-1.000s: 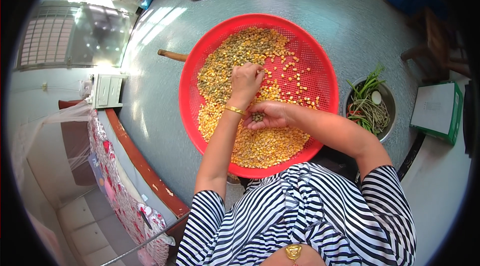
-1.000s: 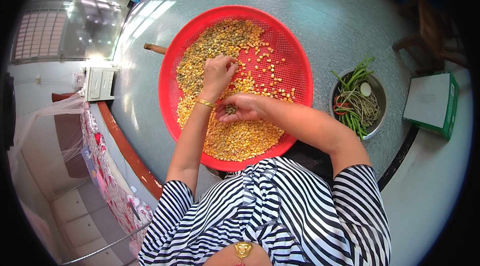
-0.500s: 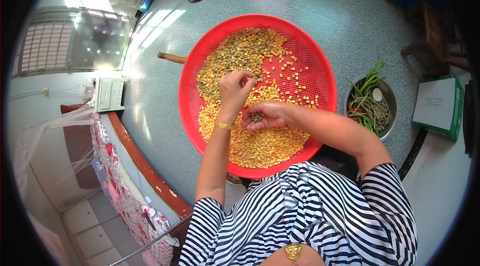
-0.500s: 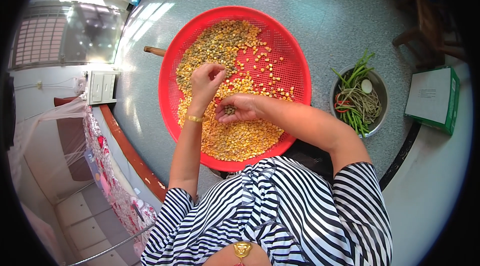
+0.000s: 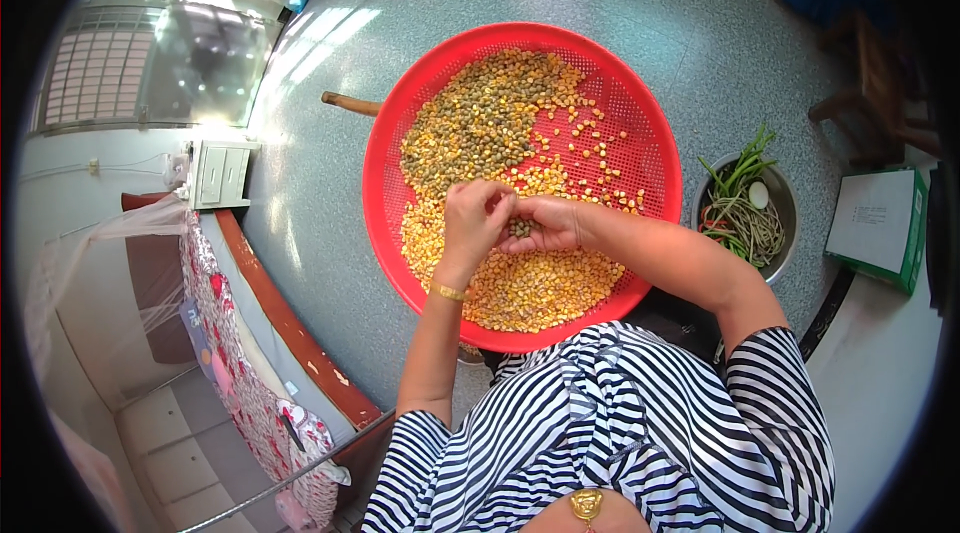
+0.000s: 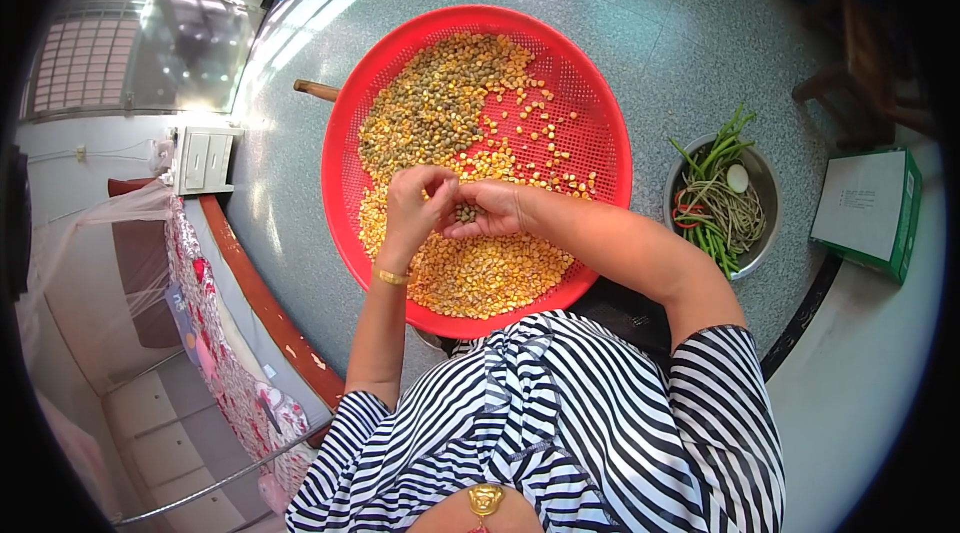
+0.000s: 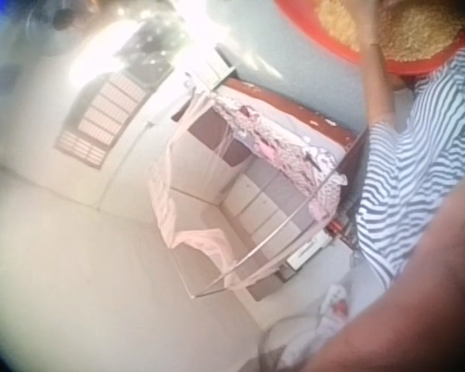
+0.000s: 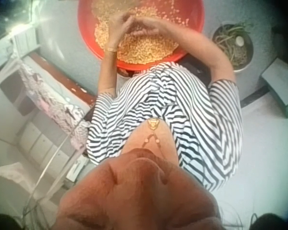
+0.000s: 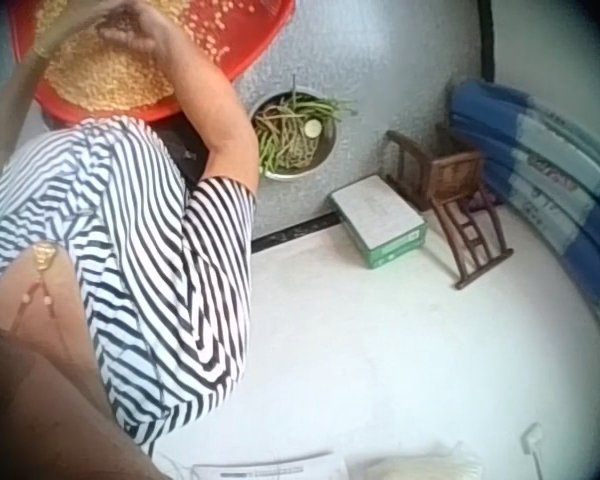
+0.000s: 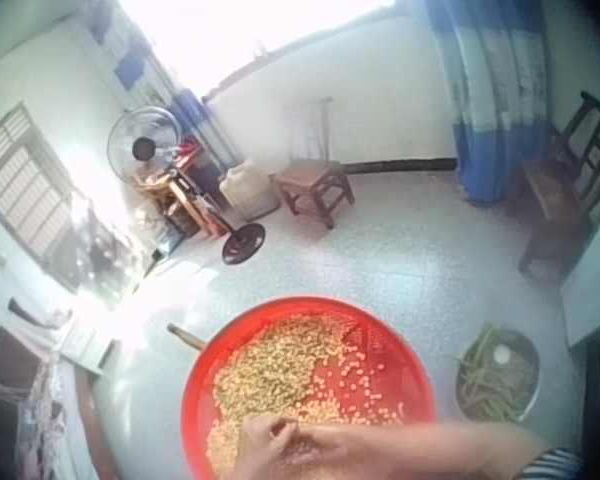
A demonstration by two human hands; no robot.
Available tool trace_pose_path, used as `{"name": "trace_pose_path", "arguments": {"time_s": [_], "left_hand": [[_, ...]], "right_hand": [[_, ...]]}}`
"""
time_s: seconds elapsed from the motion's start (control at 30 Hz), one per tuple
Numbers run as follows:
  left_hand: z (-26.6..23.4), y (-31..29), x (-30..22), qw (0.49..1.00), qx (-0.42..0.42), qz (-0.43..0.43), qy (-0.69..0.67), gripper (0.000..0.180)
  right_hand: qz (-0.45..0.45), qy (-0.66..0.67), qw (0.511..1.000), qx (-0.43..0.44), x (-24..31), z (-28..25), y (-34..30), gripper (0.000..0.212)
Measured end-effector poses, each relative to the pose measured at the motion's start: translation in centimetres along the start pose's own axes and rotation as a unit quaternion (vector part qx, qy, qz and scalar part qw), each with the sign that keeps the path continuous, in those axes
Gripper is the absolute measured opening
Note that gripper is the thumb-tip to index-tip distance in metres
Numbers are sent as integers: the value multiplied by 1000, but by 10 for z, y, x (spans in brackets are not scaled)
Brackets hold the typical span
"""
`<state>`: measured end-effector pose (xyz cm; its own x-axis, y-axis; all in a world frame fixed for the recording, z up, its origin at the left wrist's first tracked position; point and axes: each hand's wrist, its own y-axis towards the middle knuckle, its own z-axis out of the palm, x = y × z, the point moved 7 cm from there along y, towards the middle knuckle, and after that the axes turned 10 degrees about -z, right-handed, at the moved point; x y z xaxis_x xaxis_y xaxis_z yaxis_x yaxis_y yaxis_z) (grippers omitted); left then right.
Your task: The person sorts mixed grains in a plastic basket by hand, picking out beans and collecting them.
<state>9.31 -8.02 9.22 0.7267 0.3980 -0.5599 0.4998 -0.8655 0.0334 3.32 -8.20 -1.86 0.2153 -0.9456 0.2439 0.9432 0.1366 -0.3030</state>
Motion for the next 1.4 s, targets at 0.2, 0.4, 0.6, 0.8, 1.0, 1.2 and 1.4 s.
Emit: {"name": "trace_pose_path", "arguments": {"time_s": [0.2,0.4,0.6,0.8,1.0,1.2,1.4], "left_hand": [[30,50,7,999,-13,25,46,7],[54,64,8,993,18,21,117,11],[36,57,-8,993,-20,9,113,7],[9,19,18,995,9,-78,-64,9],[1,-32,6,999,-5,20,26,10],[-33,-44,62,982,-111,-146,-50,8],[-43,-47,113,975,-138,-167,58,10]], "right_hand": [[31,-15,999,-8,-7,-6,5,27],[23,-8,1000,-12,-7,-8,4,27],[27,-16,999,-13,-5,-5,2,27],[23,16,1000,-10,-4,-9,2,28],[8,18,999,-28,-4,-6,3,24],[32,-38,999,-14,-5,-8,-1,23],[38,-73,996,-18,-4,-3,-2,22]]}}
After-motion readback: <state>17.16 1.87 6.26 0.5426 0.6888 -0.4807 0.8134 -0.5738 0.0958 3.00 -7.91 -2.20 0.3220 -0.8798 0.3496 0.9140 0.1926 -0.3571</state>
